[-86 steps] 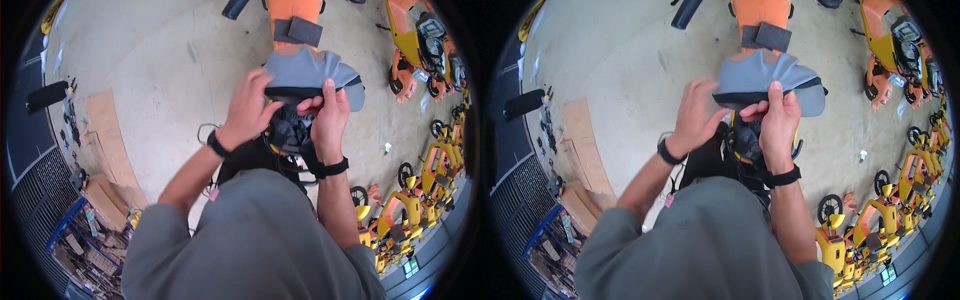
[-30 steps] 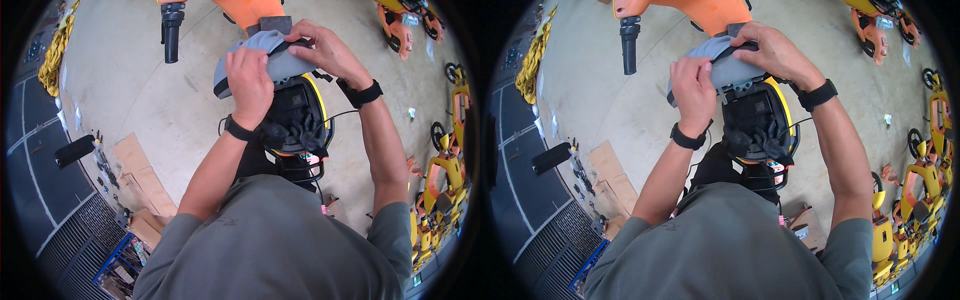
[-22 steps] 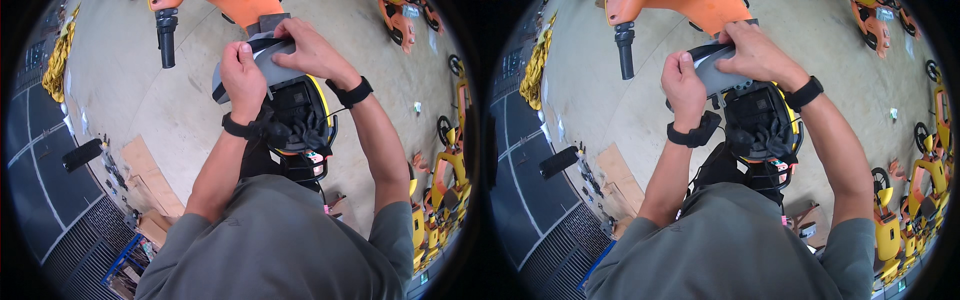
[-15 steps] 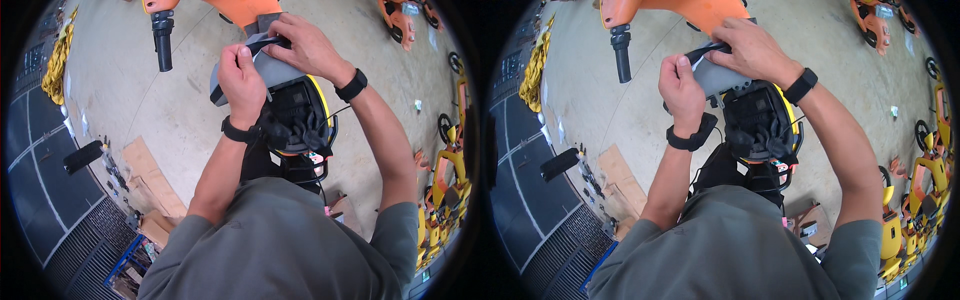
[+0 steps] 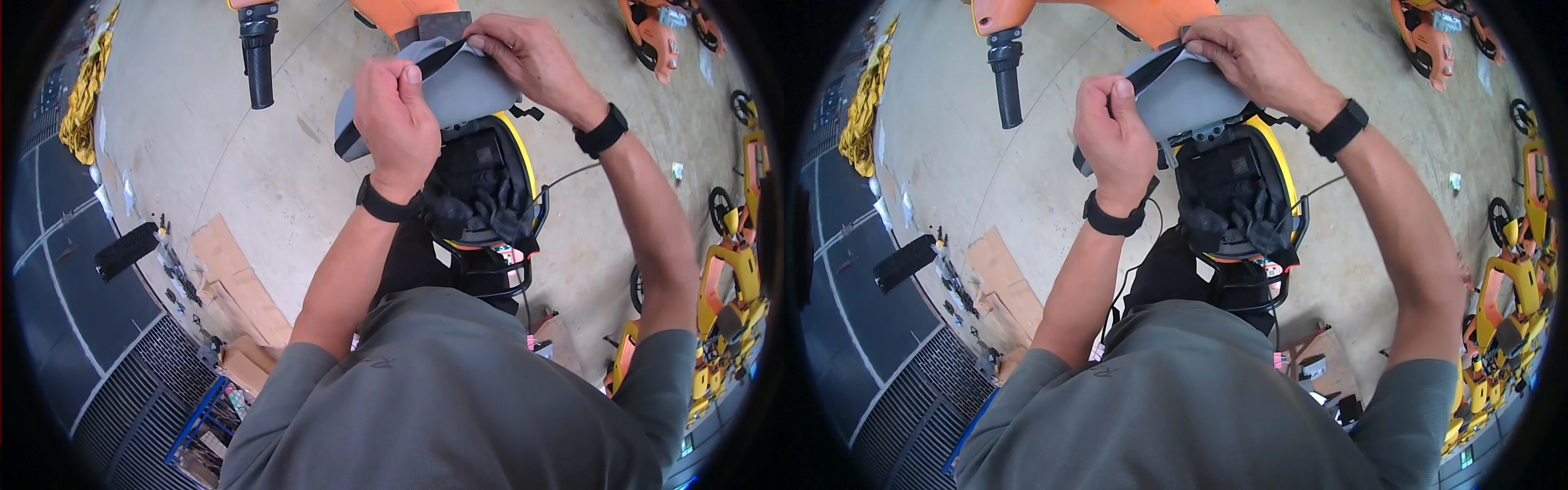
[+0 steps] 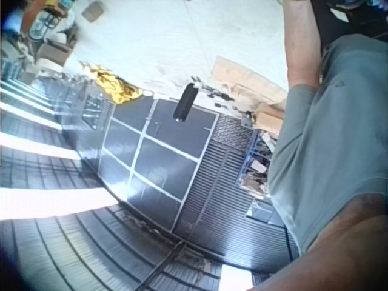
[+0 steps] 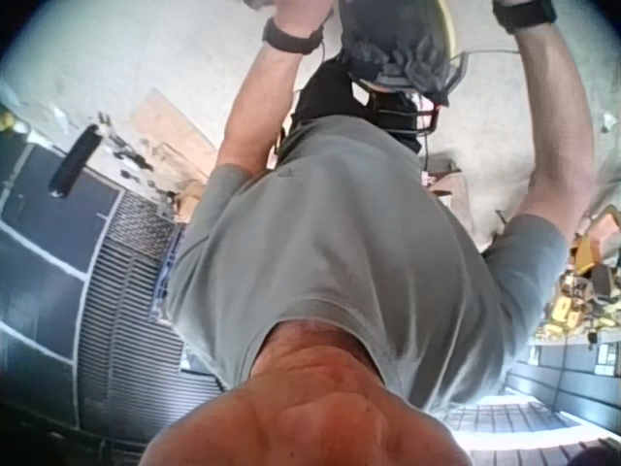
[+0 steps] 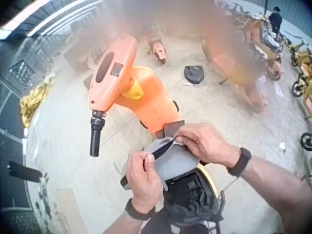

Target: The person fits a silver heat-reflective cover onto a motorcycle seat by stretching it over the edges and then secures the seat assembly to the motorcycle frame by tightening bolts underneath the seat using their hands.

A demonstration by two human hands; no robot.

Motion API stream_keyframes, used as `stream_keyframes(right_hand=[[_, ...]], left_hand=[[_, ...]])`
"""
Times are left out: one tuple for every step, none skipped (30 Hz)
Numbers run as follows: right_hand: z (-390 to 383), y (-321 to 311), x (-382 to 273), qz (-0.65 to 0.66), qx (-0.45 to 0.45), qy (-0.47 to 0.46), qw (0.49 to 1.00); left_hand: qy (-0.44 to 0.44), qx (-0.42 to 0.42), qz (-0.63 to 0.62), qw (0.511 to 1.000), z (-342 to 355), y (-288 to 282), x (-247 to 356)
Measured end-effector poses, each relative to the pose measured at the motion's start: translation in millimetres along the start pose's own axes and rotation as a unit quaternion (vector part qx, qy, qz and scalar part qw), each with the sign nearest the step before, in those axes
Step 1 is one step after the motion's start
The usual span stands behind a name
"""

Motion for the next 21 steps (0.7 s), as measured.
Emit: stream_keyframes(right_hand=[[-2, 3, -1, 0.06, -0.003, 0.074, 0.995], [-9, 7, 3, 0.11, -0.013, 0.137, 0.984], [-14, 13, 1, 0.155, 0.005, 0.153, 0.976], [-16, 16, 3, 0.163, 0.008, 0.178, 0.97], [-17, 21, 4, 0.173, 0.01, 0.202, 0.964], [-18, 25, 3, 0.165, 0.026, 0.205, 0.964], [-18, 28, 1, 0.156, 0.043, 0.208, 0.965], [-18, 29, -2, 0.153, 0.054, 0.216, 0.963], [-18, 29, -4, 0.158, 0.055, 0.211, 0.963], [-19, 27, -5, 0.14, 0.068, 0.201, 0.967], [-18, 26, -7, 0.121, 0.083, 0.191, 0.971], [-18, 28, -8, 0.116, 0.094, 0.188, 0.971], [-20, 29, -9, 0.118, 0.097, 0.184, 0.971], [-21, 30, -10, 0.113, 0.092, 0.182, 0.972], [-20, 31, -10, 0.106, 0.087, 0.181, 0.974], [-19, 31, -9, 0.11, 0.091, 0.186, 0.972], [-18, 30, -9, 0.112, 0.092, 0.181, 0.973], [-20, 29, -10, 0.105, 0.097, 0.176, 0.974], [-23, 28, -12, 0.097, 0.1, 0.172, 0.975], [-27, 29, -19, 0.126, 0.116, 0.183, 0.968], [-32, 30, -28, 0.135, 0.109, 0.181, 0.968]], left_hand=[[0.001, 0.002, 0.002, 1.0, -1, -1, 1], [0.028, -0.009, 0.016, 0.999, -6, -1, 5], [0.055, -0.019, 0.032, 0.998, -9, -1, 8], [0.058, -0.024, 0.029, 0.998, -9, -1, 8], [0.06, -0.022, 0.032, 0.997, -9, 0, 9], [0.082, -0.029, 0.038, 0.996, -9, 1, 10], [0.103, -0.035, 0.043, 0.993, -9, 2, 11], [0.111, -0.062, 0.05, 0.991, -9, 0, 12], [0.114, -0.059, 0.056, 0.99, -8, -3, 14], [0.129, -0.116, 0.061, 0.983, -7, -6, 18], [0.144, -0.172, 0.065, 0.972, -6, -9, 23], [0.138, -0.218, 0.094, 0.962, -11, -12, 21], [0.142, -0.216, 0.098, 0.961, -15, -13, 19], [0.155, -0.203, 0.116, 0.96, -17, -13, 16], [0.168, -0.191, 0.134, 0.958, -18, -13, 14], [0.159, -0.178, 0.13, 0.962, -18, -11, 11], [0.161, -0.175, 0.134, 0.962, -15, -10, 12], [0.139, -0.176, 0.131, 0.966, -12, -9, 13], [0.115, -0.177, 0.128, 0.969, -10, -7, 13], [0.115, -0.174, 0.136, 0.969, -6, -8, 12], [0.109, -0.182, 0.127, 0.969, -5, -10, 13]])
Point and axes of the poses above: each hand's wrist, its own z-axis towards the middle knuckle, its own y-axis out of the palm, x = y × z, the point moved 2 cm from there along z, towards the middle knuckle, and after that the axes turned 3 degrees about x, right-handed, at the moved point
